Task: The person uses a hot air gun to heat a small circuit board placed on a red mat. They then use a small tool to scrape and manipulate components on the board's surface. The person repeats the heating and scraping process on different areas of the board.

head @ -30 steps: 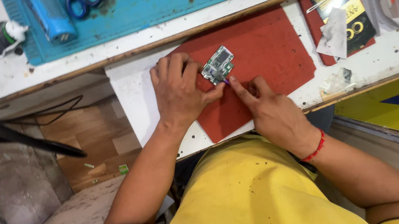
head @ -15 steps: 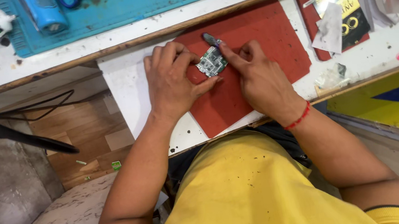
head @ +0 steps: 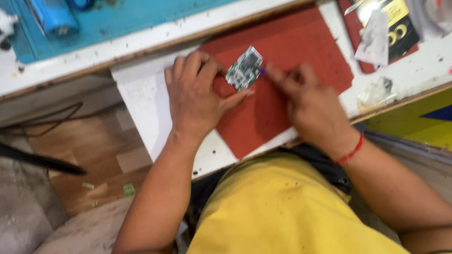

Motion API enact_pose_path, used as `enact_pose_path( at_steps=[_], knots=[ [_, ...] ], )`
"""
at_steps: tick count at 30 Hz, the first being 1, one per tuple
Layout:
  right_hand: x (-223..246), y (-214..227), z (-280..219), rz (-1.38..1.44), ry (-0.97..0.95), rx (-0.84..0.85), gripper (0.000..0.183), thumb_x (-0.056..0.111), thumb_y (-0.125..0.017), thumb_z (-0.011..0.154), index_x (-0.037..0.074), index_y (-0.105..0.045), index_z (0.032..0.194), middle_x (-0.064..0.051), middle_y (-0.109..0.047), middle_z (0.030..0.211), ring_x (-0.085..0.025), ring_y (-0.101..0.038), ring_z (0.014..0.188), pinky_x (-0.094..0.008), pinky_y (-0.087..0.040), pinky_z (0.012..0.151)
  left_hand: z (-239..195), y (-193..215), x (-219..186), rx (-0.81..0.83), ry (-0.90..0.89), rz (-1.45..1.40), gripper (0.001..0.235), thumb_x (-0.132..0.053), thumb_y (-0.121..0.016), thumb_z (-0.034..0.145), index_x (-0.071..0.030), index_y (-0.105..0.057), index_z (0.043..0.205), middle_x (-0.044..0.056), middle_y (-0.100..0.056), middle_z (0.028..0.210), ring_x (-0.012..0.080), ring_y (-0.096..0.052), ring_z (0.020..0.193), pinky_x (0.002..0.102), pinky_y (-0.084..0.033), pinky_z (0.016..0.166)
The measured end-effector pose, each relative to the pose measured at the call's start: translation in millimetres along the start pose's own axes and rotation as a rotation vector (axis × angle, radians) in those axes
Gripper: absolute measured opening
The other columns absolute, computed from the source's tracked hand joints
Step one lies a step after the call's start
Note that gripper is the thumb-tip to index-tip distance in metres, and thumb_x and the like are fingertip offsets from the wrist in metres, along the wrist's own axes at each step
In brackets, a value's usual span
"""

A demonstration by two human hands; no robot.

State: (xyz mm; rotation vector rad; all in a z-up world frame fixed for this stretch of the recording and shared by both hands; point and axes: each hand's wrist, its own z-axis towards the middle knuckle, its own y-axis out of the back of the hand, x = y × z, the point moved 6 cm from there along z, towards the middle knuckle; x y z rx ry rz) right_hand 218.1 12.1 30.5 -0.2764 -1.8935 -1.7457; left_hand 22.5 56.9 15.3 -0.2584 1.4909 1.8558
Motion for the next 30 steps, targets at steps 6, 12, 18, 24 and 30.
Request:
enact_pose_path(
  at_steps=[6,12,18,24,30],
  knots=[
    [9.8,2.9,1.3,-0.030,0.046,-0.008,0.064,0.000,-0.054,0.088,0.020,-0.059,0.148,-0.014,-0.061,0.104,-0.035,-0.067,0.073,-0.046,-0.056,0.063,7.7,4.6,-2.1,0.039,-0.016,-0.082,0.055,-0.045,-0.099,0.052,-0.015,-0.071,0.089,-0.001,-0.059,0.099,0.0240,-0.054,0.098,0.043,-0.036,0.084],
    [14.0,-5.0,0.0,-0.104,-0.002,0.137,0.060,0.004,-0.054,0.087,0.023,-0.060,0.144,-0.012,-0.062,0.107,-0.036,-0.067,0.068,-0.047,-0.055,0.059,1.6,1.6,1.0,0.054,0.040,-0.050,0.051,-0.041,-0.100,0.059,-0.015,-0.072,0.092,0.001,-0.059,0.103,0.0239,-0.053,0.101,0.043,-0.037,0.087],
    [11.5,-8.7,4.0,-0.121,-0.038,0.143,0.059,0.004,-0.053,0.089,0.021,-0.060,0.144,-0.013,-0.061,0.106,-0.037,-0.067,0.068,-0.049,-0.056,0.058,2.3,3.3,-0.4,0.048,0.030,-0.045,0.049,-0.042,-0.099,0.059,-0.014,-0.071,0.090,0.001,-0.059,0.102,0.0245,-0.054,0.101,0.043,-0.037,0.086],
    [13.6,-6.0,4.7,-0.075,-0.029,0.181,0.061,0.001,-0.052,0.086,0.016,-0.059,0.145,-0.015,-0.062,0.106,-0.040,-0.067,0.071,-0.051,-0.055,0.061,2.1,3.8,-1.1,0.065,0.034,-0.015,0.048,-0.041,-0.099,0.060,-0.014,-0.072,0.090,0.001,-0.059,0.101,0.0245,-0.053,0.101,0.043,-0.037,0.086],
    [14.6,-4.5,8.0,-0.052,-0.047,0.180,0.060,0.000,-0.051,0.086,0.015,-0.060,0.143,-0.016,-0.062,0.104,-0.040,-0.066,0.070,-0.052,-0.054,0.060,1.1,3.8,-0.5,0.045,0.022,-0.022,0.048,-0.042,-0.098,0.060,-0.014,-0.071,0.090,0.000,-0.059,0.102,0.0242,-0.053,0.101,0.043,-0.037,0.085]
  ],
)
